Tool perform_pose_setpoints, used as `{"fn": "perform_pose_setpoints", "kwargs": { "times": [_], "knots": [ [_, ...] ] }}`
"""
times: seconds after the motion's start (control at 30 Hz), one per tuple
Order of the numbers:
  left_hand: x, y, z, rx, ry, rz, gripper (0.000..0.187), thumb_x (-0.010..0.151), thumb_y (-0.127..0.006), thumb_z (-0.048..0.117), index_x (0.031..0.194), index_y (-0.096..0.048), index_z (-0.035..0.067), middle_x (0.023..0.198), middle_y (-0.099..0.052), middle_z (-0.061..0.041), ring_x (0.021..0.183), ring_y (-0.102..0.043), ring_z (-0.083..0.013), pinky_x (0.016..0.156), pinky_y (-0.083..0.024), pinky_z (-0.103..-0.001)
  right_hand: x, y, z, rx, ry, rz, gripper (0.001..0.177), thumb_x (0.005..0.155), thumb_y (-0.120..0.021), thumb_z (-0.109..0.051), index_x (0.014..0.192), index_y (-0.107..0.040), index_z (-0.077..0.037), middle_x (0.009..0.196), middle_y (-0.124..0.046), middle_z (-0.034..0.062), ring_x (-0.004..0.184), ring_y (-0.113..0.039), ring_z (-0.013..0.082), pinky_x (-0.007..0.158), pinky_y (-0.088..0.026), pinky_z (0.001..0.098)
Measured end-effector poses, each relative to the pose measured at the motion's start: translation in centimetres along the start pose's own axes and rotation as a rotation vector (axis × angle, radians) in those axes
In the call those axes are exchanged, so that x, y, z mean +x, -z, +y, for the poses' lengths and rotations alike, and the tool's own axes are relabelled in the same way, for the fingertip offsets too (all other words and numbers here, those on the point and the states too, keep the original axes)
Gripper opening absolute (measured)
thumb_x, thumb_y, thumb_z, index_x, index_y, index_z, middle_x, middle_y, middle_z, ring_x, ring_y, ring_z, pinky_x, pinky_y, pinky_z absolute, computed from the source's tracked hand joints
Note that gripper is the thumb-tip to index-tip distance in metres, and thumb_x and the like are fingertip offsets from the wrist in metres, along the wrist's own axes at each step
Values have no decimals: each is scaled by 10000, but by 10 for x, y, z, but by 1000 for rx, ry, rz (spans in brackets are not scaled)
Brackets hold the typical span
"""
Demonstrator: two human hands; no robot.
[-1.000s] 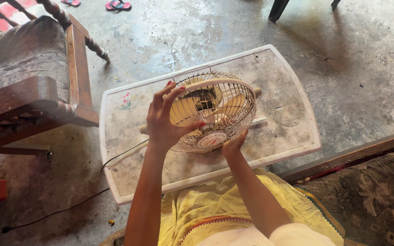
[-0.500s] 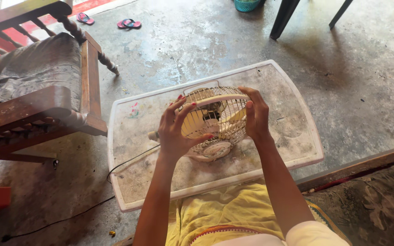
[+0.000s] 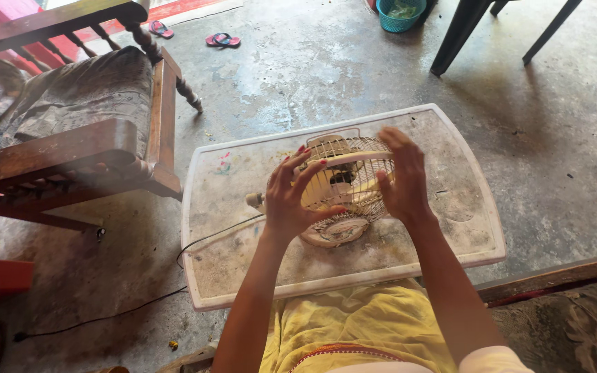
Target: The person reassembles a table fan by attaching the front wire guard and securing the outer plastic ring. They align the guard over the blades and then repeatedly attempt to snap the outer ring into place, adjusting its position multiple times.
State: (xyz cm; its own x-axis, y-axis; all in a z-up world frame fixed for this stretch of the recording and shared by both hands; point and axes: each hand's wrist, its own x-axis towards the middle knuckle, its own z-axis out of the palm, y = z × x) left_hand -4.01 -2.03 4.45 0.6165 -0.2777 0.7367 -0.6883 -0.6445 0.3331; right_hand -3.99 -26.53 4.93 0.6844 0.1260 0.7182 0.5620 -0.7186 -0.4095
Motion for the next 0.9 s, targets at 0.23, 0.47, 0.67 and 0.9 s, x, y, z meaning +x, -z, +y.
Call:
{"fn": "perform_pose_setpoints", "kwargs": {
  "times": [0.23,0.47,0.67,0.9],
  "knots": [
    [-3,2,3,15,3,11,873,687,-866,685,1404,-584,273,1439,-534,-58,1357,-577,-294,1196,-451,-512,36,5,-35,-138,190,-226,633,1019,-544,-532,1454,-542,-73,1345,-607,182,1257,-568,388,1069,-436,543],
    [-3,2,5,-11,2,25,835,712,-855,676,1394,-603,266,1435,-540,-53,1372,-571,-291,1200,-467,-489,38,0,-35,-172,172,-209,549,988,-614,-447,1350,-554,-39,1276,-616,175,1204,-584,371,1033,-452,518],
    [-4,1,3,-12,-23,39,834,729,-840,690,1404,-601,263,1445,-528,-49,1403,-566,-284,1218,-470,-483,38,6,-43,-221,209,-208,656,961,-623,-488,1435,-517,-46,1300,-591,195,1250,-554,386,1066,-410,523],
    [-4,-4,-2,-13,3,25,1003,709,-836,718,1497,-460,226,1455,-540,-70,1373,-572,-294,1203,-466,-480,52,4,-48,-12,311,-306,426,998,-628,-333,1368,-583,-126,1397,-616,113,1319,-571,315,1159,-367,489]
  ]
}}
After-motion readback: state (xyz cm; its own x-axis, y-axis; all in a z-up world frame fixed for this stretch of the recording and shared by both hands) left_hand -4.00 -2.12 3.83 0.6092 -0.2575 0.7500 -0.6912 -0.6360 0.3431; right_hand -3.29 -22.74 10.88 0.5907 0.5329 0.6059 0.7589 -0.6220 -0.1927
